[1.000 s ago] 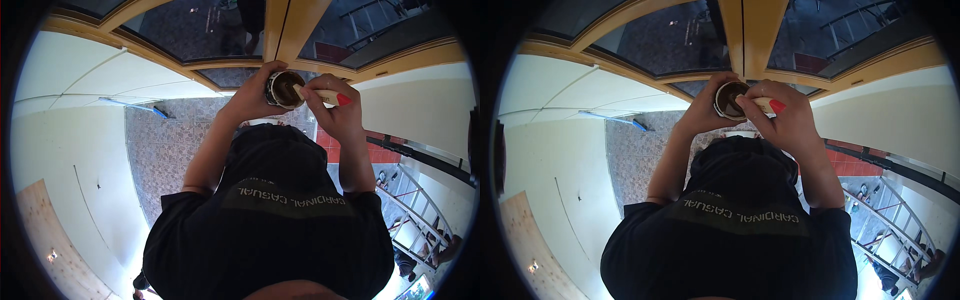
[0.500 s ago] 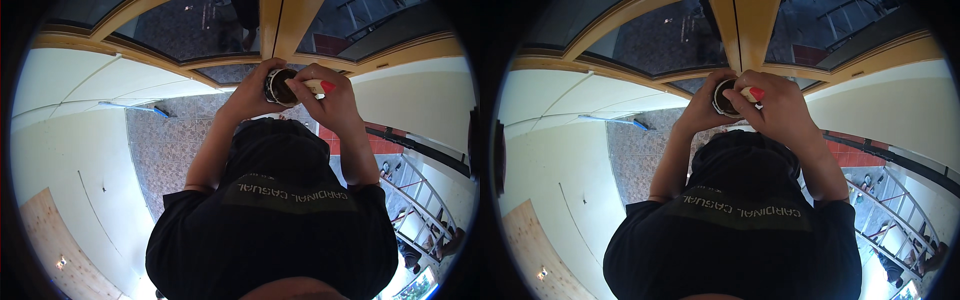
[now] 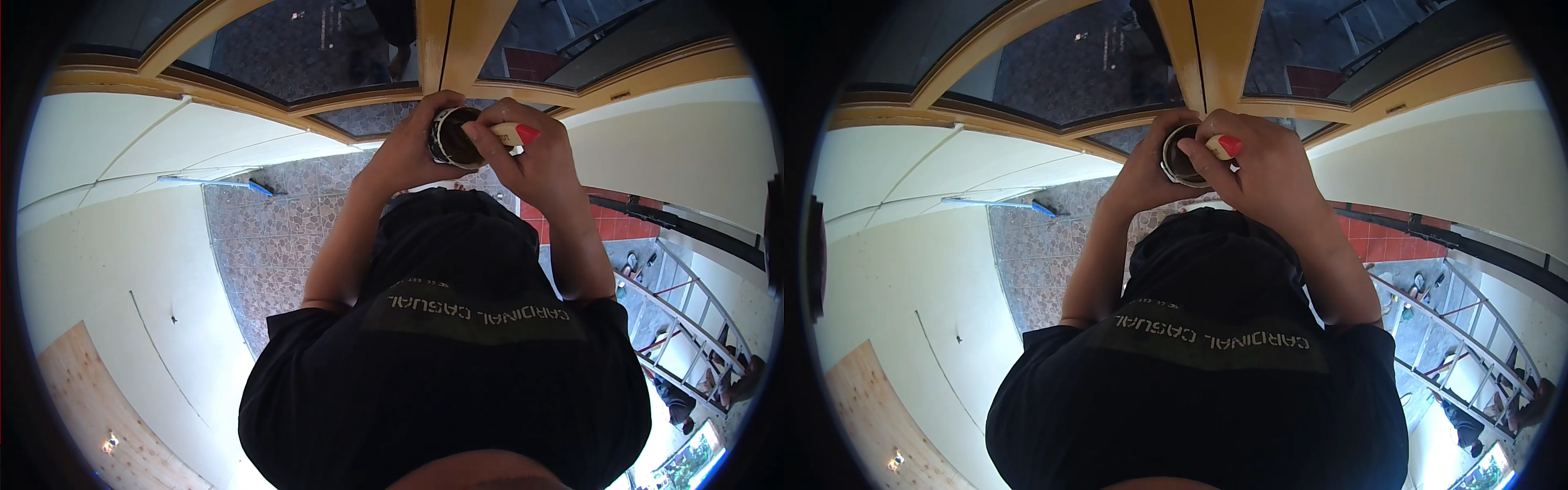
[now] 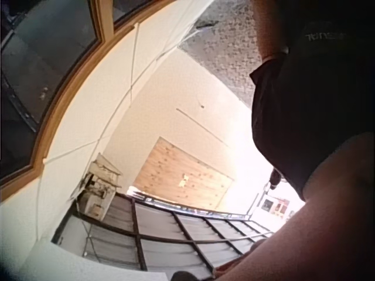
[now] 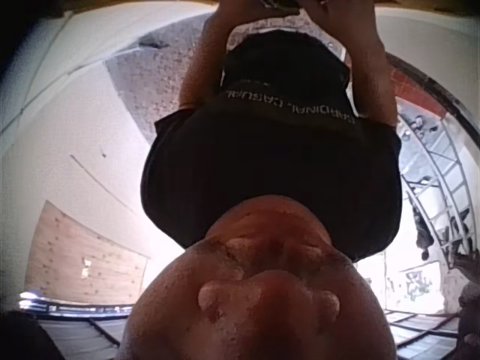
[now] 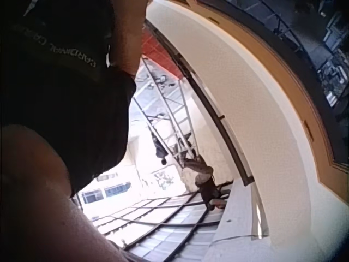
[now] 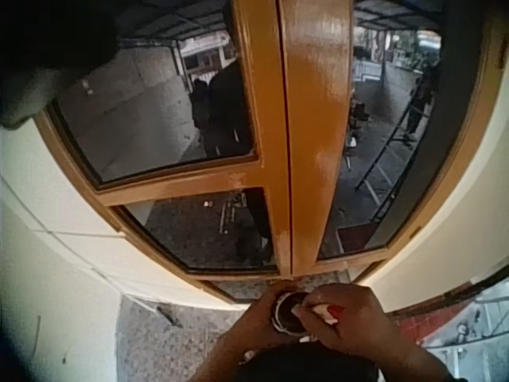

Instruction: Painting the top frame of a wooden glass door using a brush and a small container of paint.

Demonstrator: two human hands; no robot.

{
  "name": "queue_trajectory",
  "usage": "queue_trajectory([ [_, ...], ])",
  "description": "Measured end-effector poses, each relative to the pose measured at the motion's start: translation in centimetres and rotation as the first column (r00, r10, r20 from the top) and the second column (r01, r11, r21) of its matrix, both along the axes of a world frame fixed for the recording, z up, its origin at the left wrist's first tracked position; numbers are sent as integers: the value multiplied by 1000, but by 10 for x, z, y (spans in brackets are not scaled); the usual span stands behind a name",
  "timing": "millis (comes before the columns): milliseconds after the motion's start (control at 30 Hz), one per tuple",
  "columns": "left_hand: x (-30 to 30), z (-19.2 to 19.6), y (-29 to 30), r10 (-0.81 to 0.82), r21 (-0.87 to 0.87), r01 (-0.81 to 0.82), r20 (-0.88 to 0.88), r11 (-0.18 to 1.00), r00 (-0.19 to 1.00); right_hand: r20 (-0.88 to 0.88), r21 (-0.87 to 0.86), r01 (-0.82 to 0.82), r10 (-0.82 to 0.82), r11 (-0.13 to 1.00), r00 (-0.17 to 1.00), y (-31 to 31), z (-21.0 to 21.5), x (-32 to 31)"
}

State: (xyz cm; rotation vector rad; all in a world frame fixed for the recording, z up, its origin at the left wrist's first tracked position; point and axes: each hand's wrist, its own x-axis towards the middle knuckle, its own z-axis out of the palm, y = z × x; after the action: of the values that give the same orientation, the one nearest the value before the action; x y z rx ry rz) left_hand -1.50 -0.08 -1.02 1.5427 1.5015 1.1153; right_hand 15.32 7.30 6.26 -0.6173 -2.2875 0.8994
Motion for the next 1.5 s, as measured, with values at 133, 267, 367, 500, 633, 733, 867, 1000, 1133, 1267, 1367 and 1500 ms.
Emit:
queue_trajectory([
  [133,1,1,0,6,29,-6,20,1000,1000,-124,-73,67,-76,995,989,-2,-2,3],
  [267,0,-3,0,6,29,-8,71,1000,997,-220,-143,164,-193,976,956,-6,3,10],
  [367,2,-6,1,4,51,-9,99,999,995,-267,-209,212,-264,955,927,-7,-2,16],
  [500,3,-11,5,17,68,-24,103,997,994,-323,-299,250,-344,921,881,-8,-12,18],
  [633,5,-9,7,10,51,-15,97,999,995,-392,-361,218,-360,907,846,-7,-16,23],
  [733,6,-5,10,-9,33,6,93,999,996,-467,-407,174,-368,897,804,-7,-17,26],
  [867,9,-6,12,-7,44,1,143,999,990,-501,-389,220,-406,894,765,-8,-13,29],
  [1000,11,-8,13,-16,65,5,170,998,985,-525,-364,218,-393,905,755,-7,-11,33],
  [1133,12,-5,14,-25,31,21,130,999,991,-569,-343,200,-372,918,734,-7,-8,36],
  [1267,10,-8,14,-40,68,37,54,997,998,-632,-323,169,-345,931,694,-5,-9,37],
  [1367,11,-6,12,-29,93,24,55,995,998,-562,-308,221,-364,926,743,-9,-7,35],
  [1500,10,-9,12,-49,128,33,120,991,992,-409,-327,240,-366,914,836,-16,-16,29],
])
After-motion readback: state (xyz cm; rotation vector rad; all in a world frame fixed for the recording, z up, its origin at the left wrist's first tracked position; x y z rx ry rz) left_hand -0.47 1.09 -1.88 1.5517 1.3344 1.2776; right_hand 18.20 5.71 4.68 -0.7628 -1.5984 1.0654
